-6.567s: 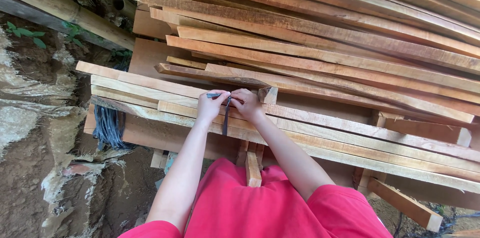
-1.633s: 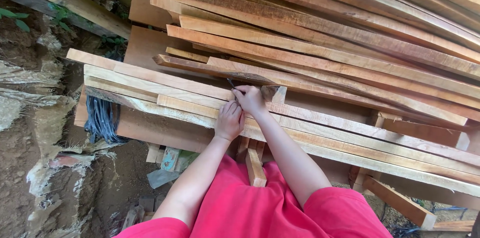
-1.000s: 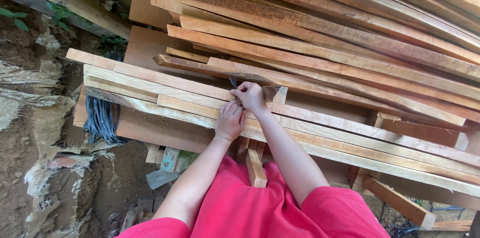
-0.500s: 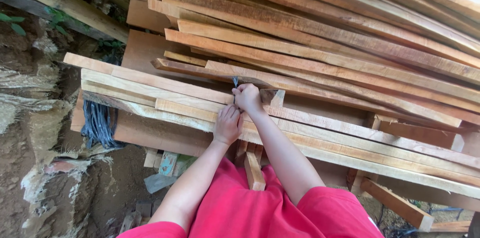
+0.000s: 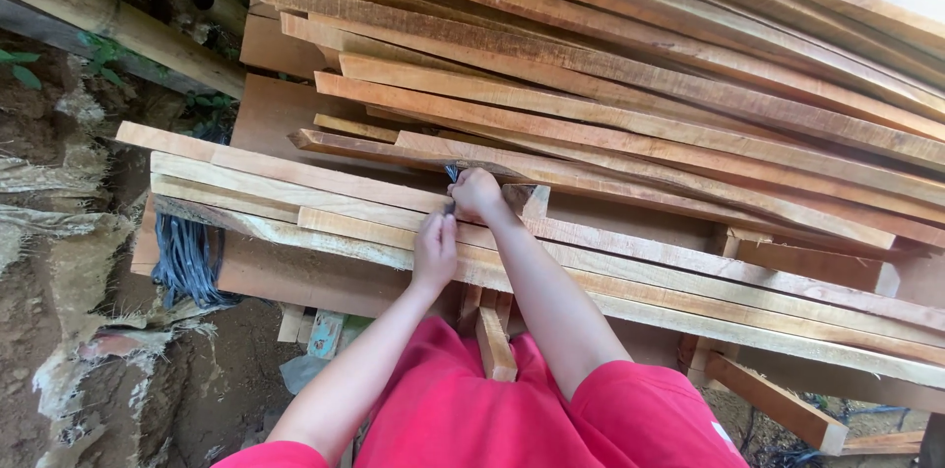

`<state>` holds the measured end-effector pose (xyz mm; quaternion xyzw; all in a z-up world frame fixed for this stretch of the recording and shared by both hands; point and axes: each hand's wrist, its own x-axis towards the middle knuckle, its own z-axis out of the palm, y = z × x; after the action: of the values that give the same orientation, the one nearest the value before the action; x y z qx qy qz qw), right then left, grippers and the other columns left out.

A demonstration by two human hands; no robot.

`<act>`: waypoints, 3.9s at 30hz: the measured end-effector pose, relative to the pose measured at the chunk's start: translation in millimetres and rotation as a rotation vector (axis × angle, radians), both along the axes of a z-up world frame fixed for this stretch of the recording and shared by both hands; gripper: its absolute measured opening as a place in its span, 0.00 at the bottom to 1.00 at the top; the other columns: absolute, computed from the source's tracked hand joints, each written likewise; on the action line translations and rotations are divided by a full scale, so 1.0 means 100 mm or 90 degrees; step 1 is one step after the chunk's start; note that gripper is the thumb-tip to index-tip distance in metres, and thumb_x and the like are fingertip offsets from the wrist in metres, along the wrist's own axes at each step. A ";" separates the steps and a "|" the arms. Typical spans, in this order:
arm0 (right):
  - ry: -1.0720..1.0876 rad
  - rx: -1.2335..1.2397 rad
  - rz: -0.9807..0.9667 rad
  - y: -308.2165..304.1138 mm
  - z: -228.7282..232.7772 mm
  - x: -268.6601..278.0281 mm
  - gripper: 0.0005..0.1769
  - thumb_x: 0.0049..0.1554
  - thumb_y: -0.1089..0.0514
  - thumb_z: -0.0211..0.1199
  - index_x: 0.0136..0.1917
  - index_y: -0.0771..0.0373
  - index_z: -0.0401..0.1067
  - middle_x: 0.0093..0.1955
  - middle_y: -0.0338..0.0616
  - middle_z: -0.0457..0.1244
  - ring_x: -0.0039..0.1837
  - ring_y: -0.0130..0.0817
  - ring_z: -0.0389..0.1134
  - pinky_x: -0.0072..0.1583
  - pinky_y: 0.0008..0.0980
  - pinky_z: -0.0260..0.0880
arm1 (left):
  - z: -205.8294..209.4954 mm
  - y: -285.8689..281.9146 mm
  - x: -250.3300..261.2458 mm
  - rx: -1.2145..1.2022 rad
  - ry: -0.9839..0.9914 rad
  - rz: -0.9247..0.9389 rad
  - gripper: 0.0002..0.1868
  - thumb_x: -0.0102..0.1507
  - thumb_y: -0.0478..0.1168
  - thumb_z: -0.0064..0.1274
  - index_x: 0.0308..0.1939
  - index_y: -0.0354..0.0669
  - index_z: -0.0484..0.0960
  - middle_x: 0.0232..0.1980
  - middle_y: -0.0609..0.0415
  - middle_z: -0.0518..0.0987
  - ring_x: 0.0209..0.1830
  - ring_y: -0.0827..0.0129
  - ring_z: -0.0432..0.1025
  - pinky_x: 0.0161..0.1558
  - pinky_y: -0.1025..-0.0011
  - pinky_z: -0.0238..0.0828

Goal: Bundling several thin wooden planks together using plastic straps.

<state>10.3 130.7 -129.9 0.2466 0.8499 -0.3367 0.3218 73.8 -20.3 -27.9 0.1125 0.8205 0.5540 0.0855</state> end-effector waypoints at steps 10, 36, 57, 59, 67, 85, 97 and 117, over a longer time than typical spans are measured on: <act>-0.019 -0.014 -0.004 0.02 0.27 -0.01 0.15 0.49 0.43 0.59 0.42 0.49 0.81 0.46 0.40 0.73 0.57 0.44 0.74 0.59 0.42 0.76 | 0.38 0.32 -0.56 0.010 -0.164 0.142 0.21 0.74 0.45 0.40 0.26 0.45 0.71 0.28 0.44 0.75 0.38 0.45 0.75 0.45 0.58 0.69; 0.301 -0.228 -0.350 -0.18 0.94 0.20 0.13 0.55 0.56 0.72 0.53 0.57 0.77 0.31 0.38 0.71 0.35 0.20 0.68 0.40 0.19 0.69 | 0.32 -0.03 -0.66 -0.054 -0.060 0.125 0.14 0.71 0.47 0.52 0.32 0.54 0.85 0.37 0.59 0.84 0.45 0.61 0.80 0.49 0.67 0.74; 0.372 -0.171 -0.133 -0.08 0.70 0.34 0.08 0.61 0.57 0.62 0.41 0.51 0.79 0.31 0.34 0.70 0.41 0.32 0.74 0.47 0.29 0.73 | 0.09 0.00 -1.14 -0.359 -0.235 -0.345 0.22 0.63 0.40 0.47 0.62 0.49 0.81 0.54 0.40 0.84 0.61 0.41 0.73 0.66 0.50 0.65; 0.376 -0.179 -0.152 -0.09 0.72 0.35 0.07 0.60 0.57 0.63 0.41 0.50 0.80 0.31 0.32 0.70 0.41 0.27 0.73 0.46 0.27 0.73 | -0.10 -0.07 -1.14 -0.398 -0.180 -0.331 0.18 0.63 0.42 0.50 0.56 0.53 0.84 0.51 0.45 0.85 0.58 0.46 0.75 0.63 0.52 0.68; 0.392 -0.168 -0.188 -0.12 0.69 0.35 0.04 0.59 0.58 0.65 0.42 0.51 0.79 0.30 0.31 0.70 0.38 0.26 0.73 0.45 0.26 0.73 | -0.43 -0.23 -0.85 -0.363 -0.003 -0.177 0.07 0.64 0.50 0.59 0.44 0.65 0.88 0.49 0.70 0.84 0.58 0.67 0.74 0.75 0.51 0.49; 0.364 -0.104 -0.146 -0.05 0.62 0.32 0.06 0.58 0.54 0.65 0.38 0.48 0.77 0.29 0.28 0.69 0.42 0.33 0.74 0.49 0.32 0.73 | -0.08 -0.05 -0.92 -0.458 -0.260 -0.141 0.09 0.62 0.60 0.53 0.43 0.79 0.87 0.52 0.83 0.83 0.69 0.72 0.65 0.78 0.46 0.24; 0.463 -0.128 -0.153 -0.08 0.83 0.42 0.10 0.56 0.60 0.68 0.50 0.54 0.71 0.39 0.39 0.73 0.46 0.38 0.75 0.51 0.36 0.75 | -0.34 -0.01 -0.83 -0.453 -0.194 -0.029 0.07 0.59 0.60 0.59 0.38 0.77 0.88 0.45 0.78 0.85 0.63 0.76 0.70 0.78 0.52 0.30; 0.565 -0.029 0.068 -0.04 0.40 0.58 0.04 0.63 0.58 0.56 0.50 0.57 0.72 0.44 0.42 0.63 0.50 0.45 0.71 0.52 0.35 0.73 | -0.49 -0.17 -0.72 -0.361 -0.093 -0.085 0.07 0.62 0.55 0.60 0.40 0.66 0.87 0.50 0.76 0.84 0.68 0.74 0.65 0.76 0.50 0.21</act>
<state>68.3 126.5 -90.0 0.0270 0.9096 -0.4113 -0.0517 1.8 -37.6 -77.3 0.0981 0.9250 0.3022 0.2085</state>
